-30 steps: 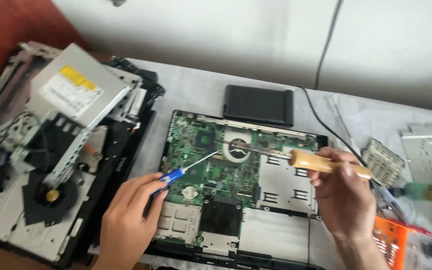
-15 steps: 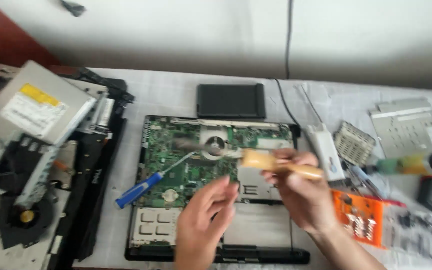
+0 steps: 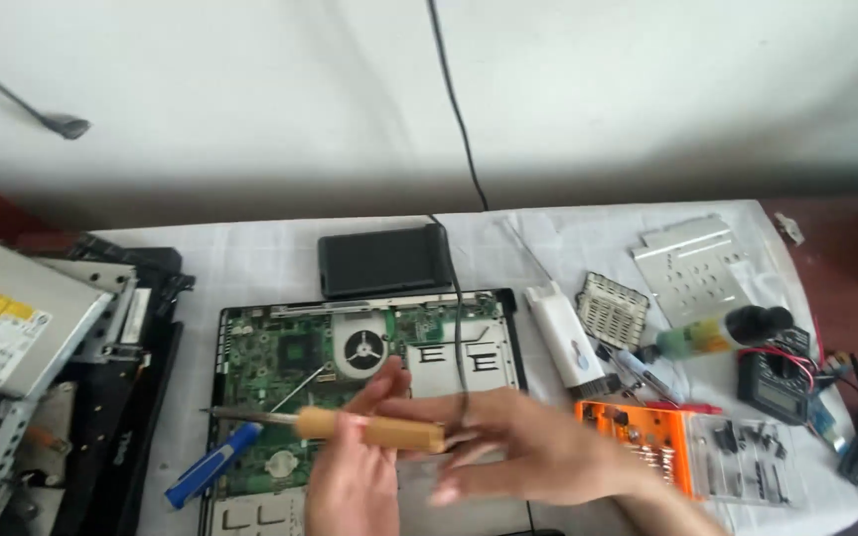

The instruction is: Repairing and cleaning internal laptop components using a soldering iron, screwdriver, and compressed air spray.

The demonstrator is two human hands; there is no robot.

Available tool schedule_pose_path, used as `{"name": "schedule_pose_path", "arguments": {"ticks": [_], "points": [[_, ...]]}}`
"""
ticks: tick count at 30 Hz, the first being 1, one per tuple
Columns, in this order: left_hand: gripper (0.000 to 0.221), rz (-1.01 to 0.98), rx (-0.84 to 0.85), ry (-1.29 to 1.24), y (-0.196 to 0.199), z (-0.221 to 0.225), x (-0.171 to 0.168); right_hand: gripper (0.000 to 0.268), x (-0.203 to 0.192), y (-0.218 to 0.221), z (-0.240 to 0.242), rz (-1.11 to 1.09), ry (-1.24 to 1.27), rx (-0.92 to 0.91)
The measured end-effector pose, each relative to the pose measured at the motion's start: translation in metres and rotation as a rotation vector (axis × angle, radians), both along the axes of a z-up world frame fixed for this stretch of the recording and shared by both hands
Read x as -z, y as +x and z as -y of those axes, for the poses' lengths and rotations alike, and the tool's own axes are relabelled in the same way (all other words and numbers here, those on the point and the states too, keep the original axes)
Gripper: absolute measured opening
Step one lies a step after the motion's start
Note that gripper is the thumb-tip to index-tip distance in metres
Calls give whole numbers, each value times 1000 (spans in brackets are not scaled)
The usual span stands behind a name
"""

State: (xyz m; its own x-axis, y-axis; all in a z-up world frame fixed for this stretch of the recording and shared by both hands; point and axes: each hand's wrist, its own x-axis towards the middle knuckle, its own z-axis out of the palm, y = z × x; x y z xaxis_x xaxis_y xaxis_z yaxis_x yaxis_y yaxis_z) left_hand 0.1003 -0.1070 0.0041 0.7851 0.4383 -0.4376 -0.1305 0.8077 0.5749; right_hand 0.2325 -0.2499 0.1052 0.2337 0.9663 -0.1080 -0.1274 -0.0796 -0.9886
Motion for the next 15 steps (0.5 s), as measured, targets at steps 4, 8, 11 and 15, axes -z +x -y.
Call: {"name": "schedule_pose_path", "arguments": {"ticks": [4, 8, 11, 15], "points": [[33, 204, -176, 163, -24, -51, -3, 48, -34, 36, -17, 395, -609, 20], [30, -203, -59, 307, -14, -89, -28, 25, -18, 103, -98, 974, -395, 393], [36, -423, 1, 391, -8, -107, -27, 35, 48, 182, -191, 962, -562, 239], [32, -591, -39, 313, -11, -119, -13, 49, 212, 275, -286, 1168, -497, -136]]}}
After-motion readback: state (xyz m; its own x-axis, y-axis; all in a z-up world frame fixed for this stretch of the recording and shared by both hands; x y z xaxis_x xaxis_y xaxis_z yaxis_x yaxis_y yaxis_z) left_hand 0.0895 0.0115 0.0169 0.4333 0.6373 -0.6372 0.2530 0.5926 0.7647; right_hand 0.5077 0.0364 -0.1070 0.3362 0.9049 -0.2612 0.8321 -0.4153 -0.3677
